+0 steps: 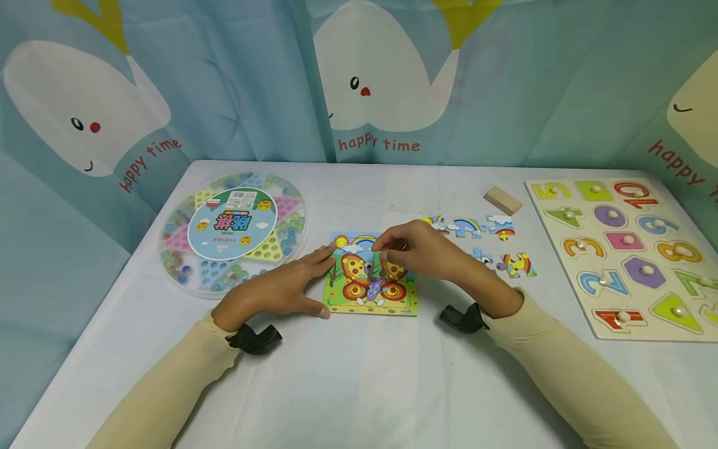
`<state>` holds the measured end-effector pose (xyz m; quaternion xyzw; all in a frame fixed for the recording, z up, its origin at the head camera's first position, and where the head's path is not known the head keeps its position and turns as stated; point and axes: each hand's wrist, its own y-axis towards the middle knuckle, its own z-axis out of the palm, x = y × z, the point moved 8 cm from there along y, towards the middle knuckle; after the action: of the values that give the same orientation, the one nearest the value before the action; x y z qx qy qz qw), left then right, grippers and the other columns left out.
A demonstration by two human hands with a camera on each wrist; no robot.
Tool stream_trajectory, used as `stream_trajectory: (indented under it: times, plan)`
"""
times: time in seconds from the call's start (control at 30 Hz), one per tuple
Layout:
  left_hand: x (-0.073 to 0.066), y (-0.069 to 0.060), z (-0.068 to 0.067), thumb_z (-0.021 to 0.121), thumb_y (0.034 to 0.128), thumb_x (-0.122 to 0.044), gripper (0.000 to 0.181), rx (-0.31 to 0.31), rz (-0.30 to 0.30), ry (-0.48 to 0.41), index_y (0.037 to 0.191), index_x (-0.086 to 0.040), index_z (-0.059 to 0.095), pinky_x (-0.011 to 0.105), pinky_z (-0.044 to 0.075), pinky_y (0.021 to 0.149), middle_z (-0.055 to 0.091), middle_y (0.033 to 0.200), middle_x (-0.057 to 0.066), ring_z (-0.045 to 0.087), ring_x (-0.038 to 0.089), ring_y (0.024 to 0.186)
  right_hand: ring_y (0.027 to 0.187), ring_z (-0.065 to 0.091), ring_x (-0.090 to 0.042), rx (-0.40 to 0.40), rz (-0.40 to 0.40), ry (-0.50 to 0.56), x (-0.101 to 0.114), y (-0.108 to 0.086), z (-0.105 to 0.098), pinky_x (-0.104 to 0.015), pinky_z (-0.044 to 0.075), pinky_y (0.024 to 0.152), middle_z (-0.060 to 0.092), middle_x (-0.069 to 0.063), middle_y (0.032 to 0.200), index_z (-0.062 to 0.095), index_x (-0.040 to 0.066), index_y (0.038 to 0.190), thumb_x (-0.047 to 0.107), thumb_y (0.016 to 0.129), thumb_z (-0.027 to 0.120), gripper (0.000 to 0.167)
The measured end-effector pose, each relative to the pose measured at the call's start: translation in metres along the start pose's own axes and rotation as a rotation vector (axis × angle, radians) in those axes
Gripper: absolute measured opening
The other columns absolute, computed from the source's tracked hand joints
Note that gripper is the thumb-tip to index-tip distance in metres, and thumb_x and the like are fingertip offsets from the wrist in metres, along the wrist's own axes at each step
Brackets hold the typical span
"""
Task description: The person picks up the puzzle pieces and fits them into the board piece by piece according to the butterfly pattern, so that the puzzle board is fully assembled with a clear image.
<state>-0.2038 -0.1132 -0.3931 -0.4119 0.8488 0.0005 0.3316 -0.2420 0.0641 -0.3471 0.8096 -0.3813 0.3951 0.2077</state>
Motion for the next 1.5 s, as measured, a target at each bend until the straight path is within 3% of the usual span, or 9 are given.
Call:
stream_trajectory:
  times: [0.17,0.4,0.93,1.27,1.5]
  plan:
    - [0.0,0.0,0.002,0.079,0.0816,-0.037,0.097,0.004,0.001,-0.01,0.153,-0.003,0.023,0.043,0.018,0.116,0.001,0.163,0.001,0.002,0.022,0.147,0.065,0.057,-0.018,0.023,0.038,0.01,0.0,0.004,0.008,-0.03,0.051,0.056,0.068,-0.005,0.088,0.072,0.001,0.101,-0.001,0.092,0.062,0.014]
    - [-0.001,0.0,0.0,0.08,0.0816,-0.035,0.097,-0.001,-0.001,-0.02,0.153,-0.004,0.023,0.044,0.018,0.116,0.001,0.163,0.0,0.002,0.022,0.147,0.073,0.058,-0.015,0.049,0.0,-0.063,0.01,0.01,0.018,-0.029,0.049,0.063,0.07,-0.001,0.09,0.073,0.003,0.102,0.0,0.092,0.063,0.014]
    - [0.001,0.0,0.002,0.077,0.0833,-0.04,0.1,0.014,-0.004,0.012,0.155,-0.004,0.016,0.047,0.02,0.115,-0.004,0.163,-0.001,0.003,0.021,0.147,0.074,0.058,-0.016,0.091,-0.065,-0.073,0.031,0.029,0.034,-0.027,0.05,0.065,0.071,-0.004,0.097,0.073,0.003,0.103,0.002,0.093,0.063,0.014]
    - [0.003,0.001,0.001,0.076,0.0827,-0.045,0.111,0.002,-0.014,0.002,0.157,-0.011,0.0,0.047,0.021,0.114,-0.01,0.162,0.0,0.008,0.025,0.146,0.056,0.048,-0.012,0.081,-0.05,-0.097,0.027,0.037,0.041,-0.025,0.041,0.054,0.069,0.0,0.088,0.073,0.004,0.105,0.003,0.093,0.063,0.016]
    - [0.002,-0.001,0.0,0.076,0.0835,-0.042,0.111,-0.008,0.017,-0.008,0.157,-0.02,-0.004,0.048,0.023,0.114,-0.009,0.162,-0.004,0.01,0.025,0.146,0.055,0.046,-0.011,0.082,-0.062,-0.123,0.028,0.04,0.046,-0.024,0.04,0.054,0.069,0.0,0.089,0.074,0.006,0.105,0.003,0.093,0.063,0.017]
